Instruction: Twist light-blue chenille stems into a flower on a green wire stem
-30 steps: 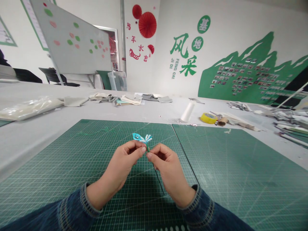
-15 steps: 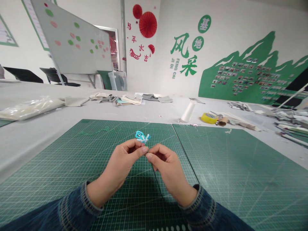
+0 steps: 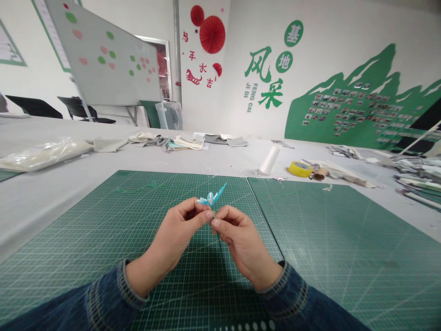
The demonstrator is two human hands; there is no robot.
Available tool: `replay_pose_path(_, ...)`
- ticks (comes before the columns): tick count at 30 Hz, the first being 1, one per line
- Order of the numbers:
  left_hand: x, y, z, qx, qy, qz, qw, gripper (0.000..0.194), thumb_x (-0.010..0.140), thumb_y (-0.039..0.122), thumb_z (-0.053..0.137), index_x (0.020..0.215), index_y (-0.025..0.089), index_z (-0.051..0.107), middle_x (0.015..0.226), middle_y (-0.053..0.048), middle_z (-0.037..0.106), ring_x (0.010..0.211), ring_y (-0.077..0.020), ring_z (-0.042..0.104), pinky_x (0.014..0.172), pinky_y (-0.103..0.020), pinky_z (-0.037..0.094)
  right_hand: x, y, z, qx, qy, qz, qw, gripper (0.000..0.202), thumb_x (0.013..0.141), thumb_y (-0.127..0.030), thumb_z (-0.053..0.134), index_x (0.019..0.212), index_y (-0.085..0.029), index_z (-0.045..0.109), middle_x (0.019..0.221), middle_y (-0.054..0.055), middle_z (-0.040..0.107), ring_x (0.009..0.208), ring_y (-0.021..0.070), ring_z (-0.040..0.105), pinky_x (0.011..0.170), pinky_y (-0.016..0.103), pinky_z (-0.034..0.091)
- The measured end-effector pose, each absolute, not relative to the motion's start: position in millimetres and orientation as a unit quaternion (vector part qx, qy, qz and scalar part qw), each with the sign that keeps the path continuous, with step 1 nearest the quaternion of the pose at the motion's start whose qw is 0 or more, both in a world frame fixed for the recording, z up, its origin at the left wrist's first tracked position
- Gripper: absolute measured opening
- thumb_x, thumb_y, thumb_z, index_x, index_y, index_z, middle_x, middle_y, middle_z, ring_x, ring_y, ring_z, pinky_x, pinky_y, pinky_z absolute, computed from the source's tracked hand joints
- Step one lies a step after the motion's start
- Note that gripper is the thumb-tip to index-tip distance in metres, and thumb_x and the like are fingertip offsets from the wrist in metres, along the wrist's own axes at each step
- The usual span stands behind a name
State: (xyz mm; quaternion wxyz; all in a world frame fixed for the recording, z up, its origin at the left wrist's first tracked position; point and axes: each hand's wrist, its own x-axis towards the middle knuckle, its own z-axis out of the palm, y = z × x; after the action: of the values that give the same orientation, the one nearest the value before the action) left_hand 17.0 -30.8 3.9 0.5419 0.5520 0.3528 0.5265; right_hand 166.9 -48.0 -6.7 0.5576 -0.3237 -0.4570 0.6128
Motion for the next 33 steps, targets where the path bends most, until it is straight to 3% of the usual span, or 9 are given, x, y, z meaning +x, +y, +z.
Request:
replay_pose_path(7, 17.1, -31.3, 4.1, 0.540, 0.376, 0.522, 0.542, 0.012, 0.080, 0.027, 0.073, 0.074, 0.019, 0.066, 0.068, 0.005, 0.056, 0.063, -0.0087, 0.043, 0.060, -0.022, 0.036, 165.1, -48.7, -6.0, -0.370, -0.484, 0.538, 0.582, 0.019, 0.077, -0.019, 0.074, 0.064, -0.018, 0.060, 0.058, -0.006, 0.051, 0.055, 0.0092, 0.033, 0.052, 0.027, 0.023)
replay_pose_path(15, 16.6, -31.1, 6.2, 0.544, 0.336, 0.516, 0.569, 0.016, 0.082, 0.026, 0.071, 0.071, 0.017, 0.064, 0.066, 0.003, 0.057, 0.064, -0.0103, 0.051, 0.066, -0.025, 0.042, 165.9, -50.0, -7.2, -0.284, -0.428, 0.673, 0.532, 0.015, 0.078, -0.023, 0.075, 0.071, -0.017, 0.063, 0.063, -0.003, 0.058, 0.051, 0.0069, 0.032, 0.047, 0.024, 0.016)
replay_pose_path(21, 15.4, -32.2, 5.3, 0.548, 0.301, 0.501, 0.598, 0.017, 0.085, 0.027, 0.068, 0.071, 0.018, 0.063, 0.065, 0.002, 0.061, 0.063, -0.0129, 0.057, 0.068, -0.029, 0.046, 168.8, -48.2, -7.1, -0.261, -0.410, 0.711, 0.509, 0.010, 0.078, -0.024, 0.074, 0.073, -0.016, 0.070, 0.069, 0.002, 0.062, 0.057, 0.0081, 0.040, 0.051, 0.024, 0.020)
replay_pose_path(27, 16.8, -29.5, 3.4, 0.545, 0.356, 0.518, 0.555, 0.012, 0.079, 0.026, 0.074, 0.072, 0.019, 0.068, 0.068, 0.003, 0.063, 0.068, -0.0111, 0.056, 0.070, -0.025, 0.045, 168.5, -47.1, -6.8, -0.312, -0.441, 0.630, 0.558, 0.012, 0.075, -0.021, 0.076, 0.069, -0.019, 0.067, 0.062, -0.004, 0.057, 0.055, 0.0087, 0.034, 0.053, 0.026, 0.023)
replay_pose_path(33, 16.9, -26.6, 4.7, 0.546, 0.406, 0.513, 0.523, 0.010, 0.074, 0.028, 0.077, 0.075, 0.019, 0.072, 0.073, 0.002, 0.065, 0.071, -0.0129, 0.056, 0.072, -0.027, 0.045, 169.5, -46.2, -9.9, -0.389, -0.519, 0.491, 0.582, 0.015, 0.078, -0.021, 0.073, 0.067, -0.019, 0.063, 0.065, -0.004, 0.054, 0.067, 0.0127, 0.044, 0.065, 0.029, 0.034)
